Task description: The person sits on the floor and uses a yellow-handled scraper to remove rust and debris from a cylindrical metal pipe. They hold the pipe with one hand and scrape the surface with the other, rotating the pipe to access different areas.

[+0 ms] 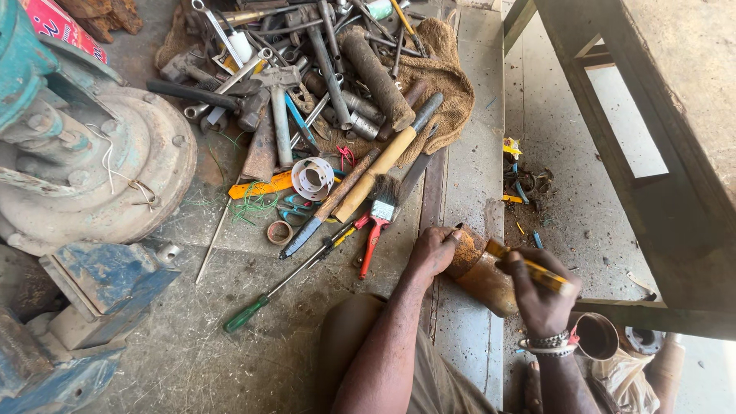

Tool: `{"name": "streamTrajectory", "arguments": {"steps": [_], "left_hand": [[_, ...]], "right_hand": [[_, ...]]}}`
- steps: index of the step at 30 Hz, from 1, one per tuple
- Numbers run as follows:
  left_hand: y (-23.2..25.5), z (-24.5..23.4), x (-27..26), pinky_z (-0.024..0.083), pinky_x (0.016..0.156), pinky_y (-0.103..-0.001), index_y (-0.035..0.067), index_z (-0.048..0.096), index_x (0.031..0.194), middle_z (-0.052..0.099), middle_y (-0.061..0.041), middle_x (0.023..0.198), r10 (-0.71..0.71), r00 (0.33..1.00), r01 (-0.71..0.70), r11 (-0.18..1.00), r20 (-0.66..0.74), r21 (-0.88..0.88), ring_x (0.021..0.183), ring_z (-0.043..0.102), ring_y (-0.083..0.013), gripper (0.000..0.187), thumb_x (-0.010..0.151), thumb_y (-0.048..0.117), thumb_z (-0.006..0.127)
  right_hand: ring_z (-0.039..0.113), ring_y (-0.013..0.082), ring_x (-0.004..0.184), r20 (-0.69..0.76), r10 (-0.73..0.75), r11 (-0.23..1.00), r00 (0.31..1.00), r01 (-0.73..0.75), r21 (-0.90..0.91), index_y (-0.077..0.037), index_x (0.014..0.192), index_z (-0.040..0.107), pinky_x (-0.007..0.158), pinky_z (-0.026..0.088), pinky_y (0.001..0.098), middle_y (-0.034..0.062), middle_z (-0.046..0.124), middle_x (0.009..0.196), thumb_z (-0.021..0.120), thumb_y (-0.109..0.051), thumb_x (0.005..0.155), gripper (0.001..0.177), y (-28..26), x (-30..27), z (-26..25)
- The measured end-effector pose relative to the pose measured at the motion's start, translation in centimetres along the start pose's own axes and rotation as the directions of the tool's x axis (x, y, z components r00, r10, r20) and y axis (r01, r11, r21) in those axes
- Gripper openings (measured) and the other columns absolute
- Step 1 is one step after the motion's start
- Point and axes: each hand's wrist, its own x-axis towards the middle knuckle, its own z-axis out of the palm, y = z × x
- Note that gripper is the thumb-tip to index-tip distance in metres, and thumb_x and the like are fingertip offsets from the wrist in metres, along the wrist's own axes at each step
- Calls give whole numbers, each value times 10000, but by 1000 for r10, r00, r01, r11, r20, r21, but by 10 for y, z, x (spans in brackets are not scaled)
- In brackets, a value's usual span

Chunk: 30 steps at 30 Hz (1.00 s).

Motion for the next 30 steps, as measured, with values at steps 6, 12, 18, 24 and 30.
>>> {"name": "streamTrajectory", "arguments": {"steps": [6,12,18,24,30], "left_hand": [[-6,2,4,579,769,-403,152,706,1284,678,-77,850,-110,991,108,994,82,25,764,632,-184,360,1033,351,542],[-5,3,3,554,823,-467,42,762,1213,714,-182,927,-72,994,62,991,88,119,861,671,-256,422,1077,374,539],[6,-2,-5,555,916,-460,12,745,1184,768,-248,1064,-87,992,74,989,96,127,1028,719,-322,426,1062,361,533],[8,-3,-5,562,896,-436,100,722,1233,745,-133,1063,-115,990,110,992,86,65,999,701,-250,383,1023,362,540],[9,-5,-4,547,797,-401,88,762,1186,692,-94,869,-127,986,122,991,104,53,799,636,-175,377,1043,351,533]], "right_hand": [[808,254,860,20,-12,998,1000,13,-61,4,1060,726,729,693,331,197,777,984,668,-110,987,147,-2,8,1],[806,240,828,15,-23,993,1000,24,-117,-11,1054,740,697,690,342,196,783,951,684,-88,968,129,-7,7,-1],[808,234,827,38,-42,989,998,47,-142,-4,1044,753,719,668,346,181,802,921,696,-104,983,131,-16,5,0],[792,230,844,25,46,981,999,-41,-189,-13,1081,757,719,654,345,165,792,957,721,-128,946,181,-23,4,1],[806,215,858,65,-11,989,998,20,-144,-16,1082,741,721,670,313,170,794,955,690,-129,967,170,-19,8,3]]}}
